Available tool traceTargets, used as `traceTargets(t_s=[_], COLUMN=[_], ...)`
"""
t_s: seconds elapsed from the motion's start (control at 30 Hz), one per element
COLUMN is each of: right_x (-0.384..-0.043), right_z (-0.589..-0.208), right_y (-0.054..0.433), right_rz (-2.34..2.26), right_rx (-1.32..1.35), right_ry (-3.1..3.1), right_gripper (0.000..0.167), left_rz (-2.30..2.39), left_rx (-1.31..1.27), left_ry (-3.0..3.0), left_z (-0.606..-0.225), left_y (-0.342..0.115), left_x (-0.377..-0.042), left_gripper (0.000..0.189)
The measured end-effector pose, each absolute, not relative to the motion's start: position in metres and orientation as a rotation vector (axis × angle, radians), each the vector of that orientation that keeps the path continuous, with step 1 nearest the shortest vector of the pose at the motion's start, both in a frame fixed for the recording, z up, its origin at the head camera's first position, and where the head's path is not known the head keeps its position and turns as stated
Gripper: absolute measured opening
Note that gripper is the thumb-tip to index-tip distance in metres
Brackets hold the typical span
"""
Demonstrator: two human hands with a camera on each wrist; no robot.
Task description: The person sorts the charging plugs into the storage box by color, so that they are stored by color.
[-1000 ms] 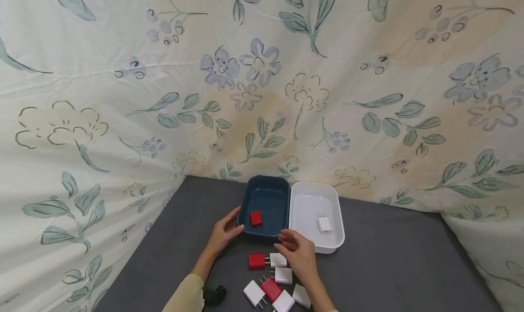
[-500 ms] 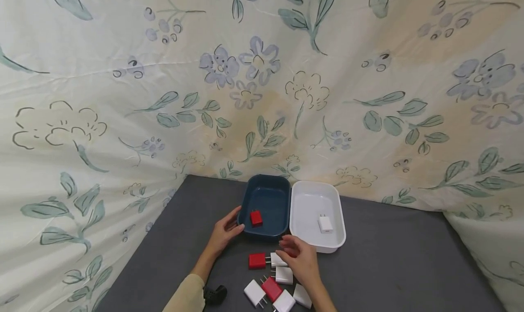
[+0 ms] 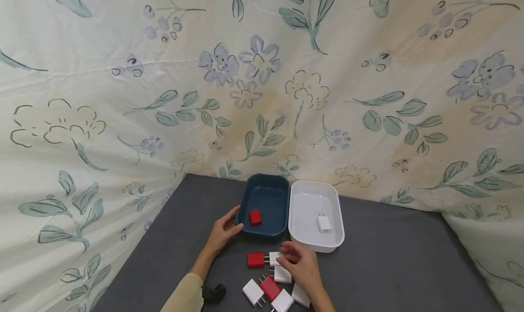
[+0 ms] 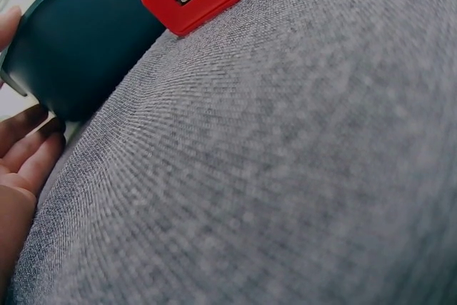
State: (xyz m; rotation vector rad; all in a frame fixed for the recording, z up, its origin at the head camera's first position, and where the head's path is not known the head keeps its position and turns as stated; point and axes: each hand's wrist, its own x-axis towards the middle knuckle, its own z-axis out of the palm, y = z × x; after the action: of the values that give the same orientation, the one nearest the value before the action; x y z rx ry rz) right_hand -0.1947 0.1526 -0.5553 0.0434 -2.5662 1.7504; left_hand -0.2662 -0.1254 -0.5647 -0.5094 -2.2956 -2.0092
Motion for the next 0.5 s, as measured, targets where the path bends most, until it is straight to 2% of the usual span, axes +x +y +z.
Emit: traceTargets(t_s=[0.5], right_x=[-0.1863], right_z=[-0.5595], right_y=[0.156], right_rz=[1.767], right_rx=[0.068], right_ry=[-2.649], right_gripper=[0.043], left_rz=[-1.987], left_rx=[-0.511], left_ry=[-2.288], left_z=[-0.5675], left_y=[-0.1265], left_x=[-0.2667], left_gripper=[0.065])
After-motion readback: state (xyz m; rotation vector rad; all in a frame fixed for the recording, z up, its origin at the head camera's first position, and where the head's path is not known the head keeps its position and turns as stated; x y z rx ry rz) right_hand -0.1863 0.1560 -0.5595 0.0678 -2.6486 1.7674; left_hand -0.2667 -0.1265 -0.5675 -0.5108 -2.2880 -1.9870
